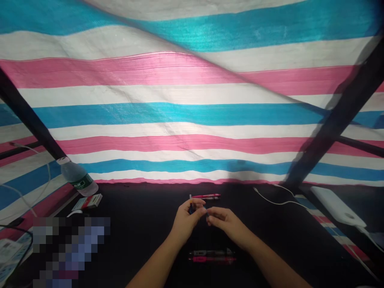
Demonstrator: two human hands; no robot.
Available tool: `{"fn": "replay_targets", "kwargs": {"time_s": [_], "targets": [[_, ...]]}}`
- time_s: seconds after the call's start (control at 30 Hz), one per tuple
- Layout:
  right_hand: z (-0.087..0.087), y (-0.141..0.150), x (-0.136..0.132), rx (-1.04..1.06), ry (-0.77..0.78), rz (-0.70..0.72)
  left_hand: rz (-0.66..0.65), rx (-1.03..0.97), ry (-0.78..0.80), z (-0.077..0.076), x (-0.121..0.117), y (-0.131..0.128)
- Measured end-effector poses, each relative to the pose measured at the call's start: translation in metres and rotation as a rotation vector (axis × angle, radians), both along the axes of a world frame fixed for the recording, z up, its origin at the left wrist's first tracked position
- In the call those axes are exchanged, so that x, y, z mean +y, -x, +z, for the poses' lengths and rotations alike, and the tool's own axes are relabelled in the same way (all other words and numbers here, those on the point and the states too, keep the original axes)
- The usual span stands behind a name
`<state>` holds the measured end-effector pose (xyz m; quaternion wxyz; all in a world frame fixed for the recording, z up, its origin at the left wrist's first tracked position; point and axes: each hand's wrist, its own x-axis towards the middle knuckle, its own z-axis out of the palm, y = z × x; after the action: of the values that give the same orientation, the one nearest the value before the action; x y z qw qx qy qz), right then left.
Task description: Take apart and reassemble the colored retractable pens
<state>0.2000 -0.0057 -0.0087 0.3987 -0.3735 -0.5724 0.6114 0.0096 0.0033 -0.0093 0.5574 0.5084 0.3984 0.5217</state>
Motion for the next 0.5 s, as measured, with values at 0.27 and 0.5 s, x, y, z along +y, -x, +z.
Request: {"fn": "replay_targets", "kwargs": {"time_s": [0.27,0.5], "targets": [[-0.012,-0.002,0.007,0.195,-0.076,-0.123,-0.116,0.264,-0.154,-0.003,0.001,0.007],[-0.004,-0.013,0.006,-0.183,-0.388,-0.258,-0.138,0.631,-0.487,0.002,-0.004,0.011]]}}
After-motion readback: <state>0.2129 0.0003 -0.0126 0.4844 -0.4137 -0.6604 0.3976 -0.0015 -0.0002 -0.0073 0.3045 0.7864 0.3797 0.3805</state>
